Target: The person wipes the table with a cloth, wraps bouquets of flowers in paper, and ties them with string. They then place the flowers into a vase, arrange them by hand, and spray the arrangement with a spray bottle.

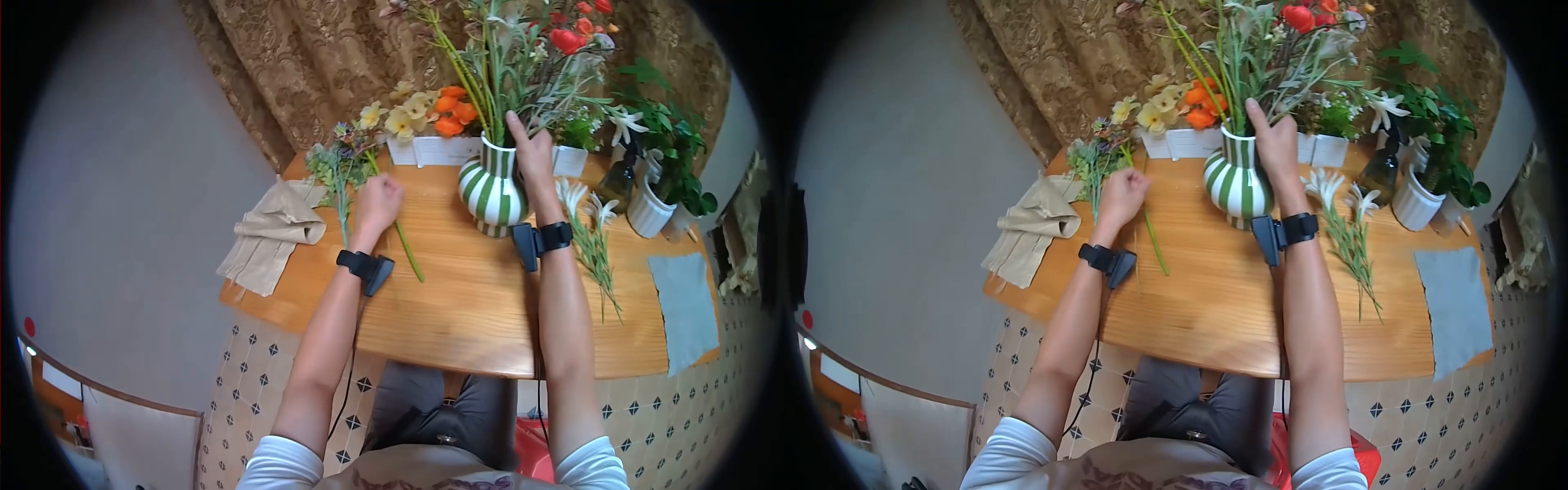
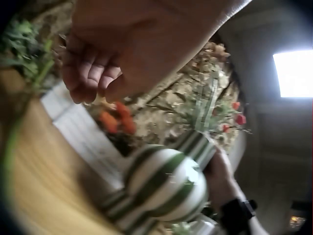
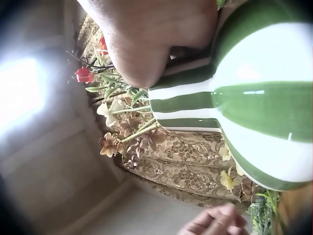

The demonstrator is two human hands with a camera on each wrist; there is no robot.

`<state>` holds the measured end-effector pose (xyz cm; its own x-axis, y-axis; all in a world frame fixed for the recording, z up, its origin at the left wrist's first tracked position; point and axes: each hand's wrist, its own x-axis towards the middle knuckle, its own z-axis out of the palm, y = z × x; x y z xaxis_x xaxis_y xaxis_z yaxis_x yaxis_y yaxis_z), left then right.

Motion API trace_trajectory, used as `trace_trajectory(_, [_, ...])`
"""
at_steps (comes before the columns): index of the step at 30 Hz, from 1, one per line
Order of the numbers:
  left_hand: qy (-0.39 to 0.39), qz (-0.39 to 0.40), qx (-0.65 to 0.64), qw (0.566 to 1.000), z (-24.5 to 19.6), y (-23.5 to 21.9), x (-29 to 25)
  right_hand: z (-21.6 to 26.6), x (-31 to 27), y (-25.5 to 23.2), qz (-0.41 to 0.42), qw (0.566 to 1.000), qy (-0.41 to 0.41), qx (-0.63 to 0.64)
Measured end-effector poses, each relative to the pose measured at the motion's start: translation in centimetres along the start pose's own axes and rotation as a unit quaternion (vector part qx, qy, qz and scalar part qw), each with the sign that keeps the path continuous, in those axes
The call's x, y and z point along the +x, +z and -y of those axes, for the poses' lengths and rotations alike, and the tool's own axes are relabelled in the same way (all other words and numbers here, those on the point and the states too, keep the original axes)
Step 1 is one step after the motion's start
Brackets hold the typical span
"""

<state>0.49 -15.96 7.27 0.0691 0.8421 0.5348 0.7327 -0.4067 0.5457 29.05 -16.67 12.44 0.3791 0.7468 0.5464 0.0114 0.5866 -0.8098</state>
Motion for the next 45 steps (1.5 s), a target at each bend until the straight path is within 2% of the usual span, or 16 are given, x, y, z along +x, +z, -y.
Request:
trace_trajectory(2, [-0.101, 0.034, 0.077, 0.991, 4.5, -0.5, -0.5, 0.0, 0.0, 0.0, 0.008, 1.000, -0.011, 0.003])
trace_trajectory(7, [-0.142, 0.052, 0.086, 0.985, 5.0, 0.1, -0.3, 0.0, 0.1, 0.1, 0.001, 1.000, -0.015, 0.007])
trace_trajectory(9, [-0.134, 0.138, 0.136, 0.972, 4.6, 0.7, 0.3, 0.0, 0.0, 0.0, 0.013, 0.999, 0.001, 0.032])
trace_trajectory(11, [-0.134, 0.137, 0.089, 0.978, 5.3, 1.2, 0.7, -0.2, 0.2, 0.0, 0.027, 0.998, 0.016, 0.057])
trace_trajectory(13, [-0.262, 0.133, -0.170, 0.940, 5.7, 0.9, 1.1, -0.4, 0.3, 0.0, -0.002, 1.000, 0.003, 0.024])
trace_trajectory(17, [-0.267, 0.097, -0.229, 0.931, 6.8, -1.1, 0.3, -0.4, 0.2, -0.2, 0.014, 0.999, 0.014, 0.029])
trace_trajectory(19, [-0.182, 0.063, -0.036, 0.981, 7.5, -1.8, -0.3, -0.2, 0.1, -0.2, 0.013, 0.999, 0.015, 0.027])
trace_trajectory(20, [-0.182, 0.060, -0.035, 0.981, 7.8, -1.9, -0.8, 0.0, -0.1, -0.1, 0.017, 0.999, 0.014, 0.034])
trace_trajectory(22, [-0.076, -0.040, 0.154, 0.984, 8.0, -2.1, -1.6, 0.3, -0.1, 0.0, 0.016, 0.999, 0.008, 0.034])
trace_trajectory(25, [-0.095, -0.080, 0.125, 0.984, 5.3, -4.1, -1.8, 0.2, -0.1, 0.0, 0.015, 0.999, 0.026, 0.040])
trace_trajectory(28, [0.018, -0.219, -0.034, 0.975, 9.7, -4.3, 0.0, 0.6, -0.1, -0.1, 0.020, 0.999, 0.045, 0.011])
trace_trajectory(29, [-0.070, -0.179, -0.211, 0.958, 8.8, -5.9, 0.9, -1.1, 0.5, -0.5, 0.008, 1.000, 0.016, -0.008])
trace_trajectory(30, [-0.159, -0.125, -0.378, 0.904, 5.8, -7.9, 1.2, -0.4, 0.4, -0.7, -0.001, 0.999, 0.009, -0.043])
trace_trajectory(31, [-0.140, -0.082, -0.482, 0.861, 1.2, -10.1, 0.3, 0.3, 0.0, -0.4, -0.007, 0.997, 0.006, -0.076])
trace_trajectory(37, [0.006, -0.038, -0.501, 0.864, -9.9, -13.3, 2.4, 1.3, -0.5, 0.0, 0.031, 0.999, 0.001, 0.022])
trace_trajectory(45, [0.198, -0.036, -0.485, 0.851, -23.0, -11.9, 8.6, -0.3, 0.2, -0.3, 0.026, 0.999, 0.029, 0.017])
